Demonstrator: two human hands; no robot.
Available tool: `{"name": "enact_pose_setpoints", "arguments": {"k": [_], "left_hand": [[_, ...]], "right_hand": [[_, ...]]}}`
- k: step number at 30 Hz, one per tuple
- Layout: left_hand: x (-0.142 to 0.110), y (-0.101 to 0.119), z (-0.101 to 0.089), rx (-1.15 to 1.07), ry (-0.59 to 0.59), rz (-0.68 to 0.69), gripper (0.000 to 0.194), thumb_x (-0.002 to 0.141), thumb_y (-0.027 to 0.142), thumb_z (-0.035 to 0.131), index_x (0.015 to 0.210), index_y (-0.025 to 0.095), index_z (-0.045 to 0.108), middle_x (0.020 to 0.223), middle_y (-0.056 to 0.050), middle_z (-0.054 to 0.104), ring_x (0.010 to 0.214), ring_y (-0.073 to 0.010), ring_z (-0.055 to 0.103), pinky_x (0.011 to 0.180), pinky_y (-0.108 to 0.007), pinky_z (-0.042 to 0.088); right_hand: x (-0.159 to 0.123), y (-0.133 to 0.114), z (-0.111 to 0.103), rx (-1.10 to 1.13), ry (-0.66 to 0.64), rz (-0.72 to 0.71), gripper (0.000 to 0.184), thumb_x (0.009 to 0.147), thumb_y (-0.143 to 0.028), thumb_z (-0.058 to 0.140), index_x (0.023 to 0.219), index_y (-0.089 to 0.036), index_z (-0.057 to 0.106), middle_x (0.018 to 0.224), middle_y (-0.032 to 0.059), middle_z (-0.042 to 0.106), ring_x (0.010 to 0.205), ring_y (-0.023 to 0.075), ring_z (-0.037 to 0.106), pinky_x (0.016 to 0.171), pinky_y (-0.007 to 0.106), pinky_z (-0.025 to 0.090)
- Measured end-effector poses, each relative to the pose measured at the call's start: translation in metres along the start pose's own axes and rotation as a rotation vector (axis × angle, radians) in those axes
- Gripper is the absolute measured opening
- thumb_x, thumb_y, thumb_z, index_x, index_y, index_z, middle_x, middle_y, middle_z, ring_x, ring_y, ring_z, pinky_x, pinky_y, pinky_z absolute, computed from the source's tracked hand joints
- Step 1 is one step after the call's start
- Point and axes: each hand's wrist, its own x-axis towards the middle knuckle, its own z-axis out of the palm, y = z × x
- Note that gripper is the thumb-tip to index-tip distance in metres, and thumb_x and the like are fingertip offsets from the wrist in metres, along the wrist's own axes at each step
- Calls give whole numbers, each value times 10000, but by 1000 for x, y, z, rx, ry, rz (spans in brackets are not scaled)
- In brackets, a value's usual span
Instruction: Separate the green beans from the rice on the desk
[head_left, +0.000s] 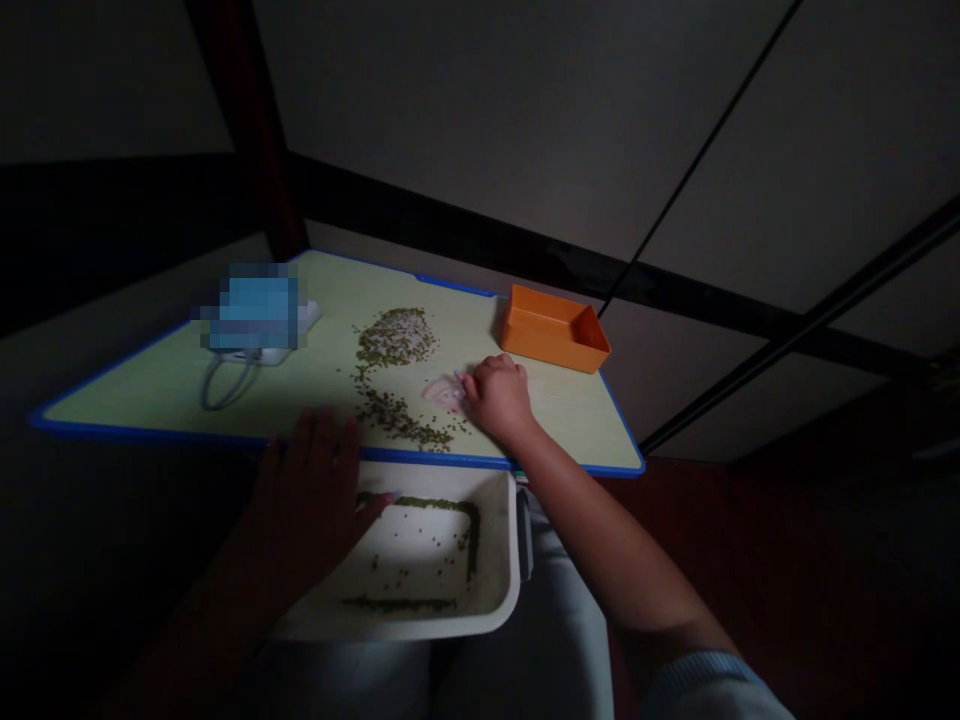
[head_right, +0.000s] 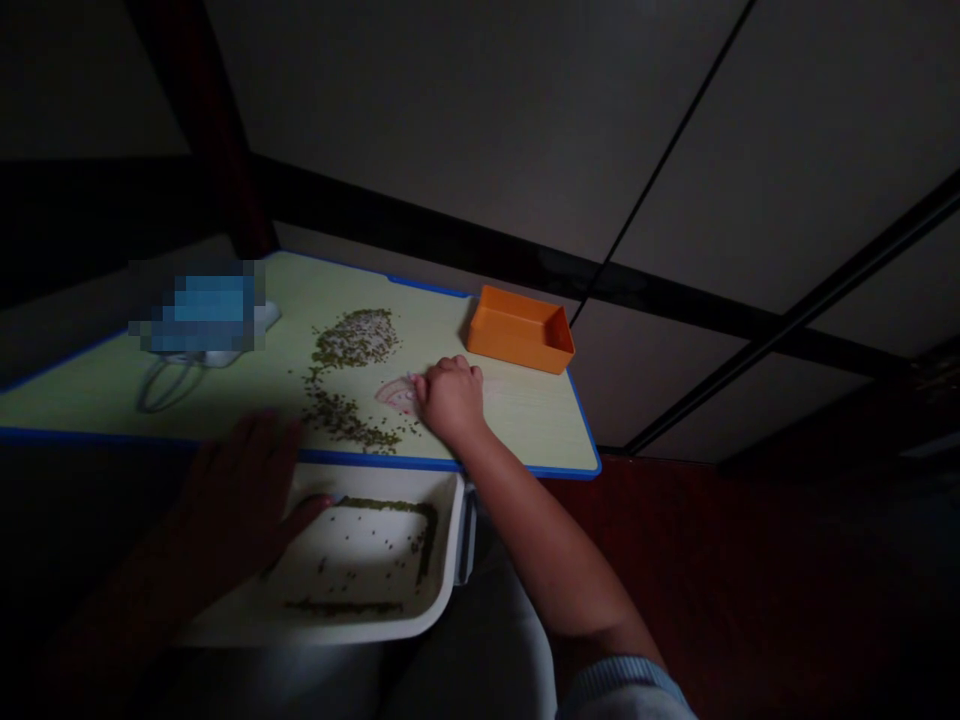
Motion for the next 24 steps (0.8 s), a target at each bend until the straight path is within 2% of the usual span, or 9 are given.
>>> {"name": "enact_pose_setpoints", "arguments": {"k": [4,9,12,16,20,24], "left_hand": [[-2,-1,0,-11,5,-2,778,819,498,440,1413,3,348,1484,-355,375,1423,-473,330,1103,-655,309],[-1,-1,-2,-57,0,-17,791,808,520,444,1410,13,368,1483,-340,390,1421,-472,332,1107,-660,301],[-2,-1,-2,-67,2,-9,794,813,529,430,1411,10,368,1484,-344,383,1426,-474,322,1116,-661,289],[-4,-2,-1,-50,-2,3,798,823,535,408,1420,10,347,1501,-348,350,1440,-474,296,1122,-658,284],[-4,-2,-3,-30,-20,5,816,820,553,399,1428,14,321,1515,-353,316,1450,-475,273,1124,-660,280],[-3,-4,-6,-38,-55,11,821,818,562,382,1428,16,322,1508,-356,325,1447,-485,273,1106,-665,305]], "right_hand": [[0,1,6,181,12,-106,312,952,-342,536,709,-176,642,822,80,653,892,215,523,782,349,362],[-10,25,4,497,119,-206,373,936,-302,546,576,-213,504,664,17,541,752,175,497,761,323,398],[-24,45,-4,651,172,-160,384,925,-338,545,563,-222,489,645,9,520,739,175,508,746,325,409],[-45,65,-14,794,149,-76,398,885,-399,592,539,-222,508,654,8,513,753,178,520,719,321,412],[-55,70,-16,863,97,-58,358,838,-379,649,540,-216,536,681,4,519,767,175,524,728,317,411],[-53,67,-14,800,80,-43,344,830,-333,655,534,-215,526,671,2,520,774,177,518,744,321,404]]}}
